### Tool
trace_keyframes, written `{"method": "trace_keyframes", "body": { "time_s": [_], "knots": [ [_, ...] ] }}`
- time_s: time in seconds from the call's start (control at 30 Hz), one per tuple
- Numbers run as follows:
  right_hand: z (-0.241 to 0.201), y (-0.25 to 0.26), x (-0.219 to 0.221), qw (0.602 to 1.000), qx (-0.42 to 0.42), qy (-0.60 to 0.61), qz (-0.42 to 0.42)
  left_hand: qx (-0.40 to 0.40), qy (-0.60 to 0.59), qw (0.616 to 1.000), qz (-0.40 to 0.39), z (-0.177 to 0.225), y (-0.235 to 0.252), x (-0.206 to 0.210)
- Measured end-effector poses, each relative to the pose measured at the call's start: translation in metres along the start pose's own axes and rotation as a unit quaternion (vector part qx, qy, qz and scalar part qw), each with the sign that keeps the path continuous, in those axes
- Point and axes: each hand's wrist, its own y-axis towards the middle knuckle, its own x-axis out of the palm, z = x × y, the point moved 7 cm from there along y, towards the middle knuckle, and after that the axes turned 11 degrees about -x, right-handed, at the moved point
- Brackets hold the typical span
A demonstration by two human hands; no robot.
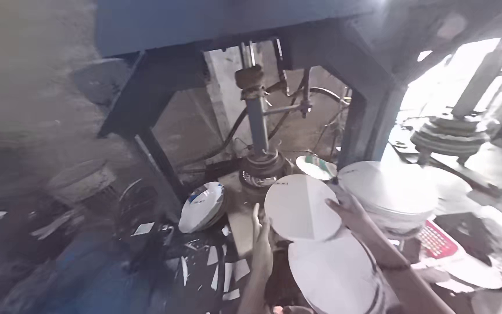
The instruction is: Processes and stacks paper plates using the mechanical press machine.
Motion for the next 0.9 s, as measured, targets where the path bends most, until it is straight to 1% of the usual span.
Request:
{"method": "trace_keyframes", "body": {
  "time_s": [0.03,0.07,0.1,0.13,0.2,0.23,0.3,0.33,0.37,0.4,0.43,0.47,0.5,0.53,0.57,0.6,0.63,0.67,0.7,0.73,0.8,0.87,0.9],
  "knots": [
    [0.002,0.023,0.009,1.000,-0.001,-0.003,-0.001,0.035,0.025,0.999,0.028,0.013,0.003,-0.019],
    [0.002,0.045,0.016,1.000,-0.005,-0.015,-0.002,0.088,0.062,0.992,0.060,0.026,0.003,-0.041],
    [0.002,0.065,0.021,0.999,-0.003,-0.032,-0.019,0.143,0.094,0.980,0.099,0.040,0.003,-0.064],
    [0.002,0.082,0.026,0.997,0.002,-0.058,-0.045,0.182,0.109,0.967,0.141,0.052,0.001,-0.088],
    [0.002,0.109,0.032,0.992,0.001,-0.095,-0.083,0.207,0.120,0.950,0.201,0.074,-0.006,-0.130],
    [0.000,0.113,0.032,0.992,0.004,-0.095,-0.088,0.209,0.130,0.945,0.215,0.083,-0.011,-0.148],
    [-0.013,0.102,0.024,0.995,-0.006,-0.045,-0.089,0.195,0.124,0.951,0.206,0.089,-0.019,-0.170],
    [-0.023,0.089,0.018,0.995,-0.026,-0.009,-0.093,0.172,0.104,0.965,0.171,0.086,-0.023,-0.170],
    [-0.035,0.073,0.012,0.994,-0.043,0.029,-0.101,0.137,0.074,0.981,0.113,0.077,-0.027,-0.162],
    [-0.052,0.056,0.008,0.991,-0.057,0.061,-0.100,0.097,0.039,0.994,0.042,0.062,-0.029,-0.147],
    [-0.071,0.036,0.006,0.992,-0.061,0.083,-0.068,0.051,0.000,0.998,-0.034,0.046,-0.032,-0.125],
    [-0.079,0.016,0.005,0.996,-0.044,0.072,-0.027,0.013,-0.031,0.993,-0.112,0.028,-0.037,-0.100],
    [-0.078,-0.003,0.005,0.999,-0.025,0.043,0.022,-0.016,-0.066,0.980,-0.187,0.011,-0.043,-0.073],
    [-0.064,-0.019,0.006,0.999,-0.033,0.013,0.037,-0.036,-0.094,0.966,-0.238,-0.002,-0.049,-0.048],
    [-0.038,-0.032,0.002,0.998,-0.060,-0.024,0.000,-0.045,-0.098,0.960,-0.256,-0.007,-0.055,-0.027],
    [-0.020,-0.044,-0.002,0.994,-0.080,-0.073,-0.019,-0.042,-0.081,0.967,-0.238,-0.011,-0.061,-0.013],
    [-0.013,-0.054,-0.003,0.991,-0.068,-0.112,-0.019,-0.030,-0.048,0.977,-0.203,-0.015,-0.063,-0.005],
    [-0.017,-0.066,0.000,0.992,-0.024,-0.119,-0.017,-0.021,-0.016,0.989,-0.143,-0.018,-0.064,-0.002],
    [-0.027,-0.078,0.005,0.995,0.014,-0.097,-0.013,-0.012,0.011,0.995,-0.096,-0.022,-0.067,-0.002],
    [-0.028,-0.089,0.007,0.998,0.003,-0.064,-0.022,0.000,0.038,0.996,-0.081,-0.025,-0.070,-0.003],
    [-0.017,-0.106,0.006,0.996,-0.039,0.010,-0.083,0.010,0.072,0.991,-0.114,-0.026,-0.081,-0.007],
    [-0.009,-0.119,0.007,0.987,-0.022,0.038,-0.157,-0.015,0.076,0.981,-0.180,-0.029,-0.094,-0.010],
    [-0.014,-0.125,0.012,0.982,-0.022,0.037,-0.181,-0.039,0.074,0.974,-0.212,-0.034,-0.099,-0.011]
  ]
}}
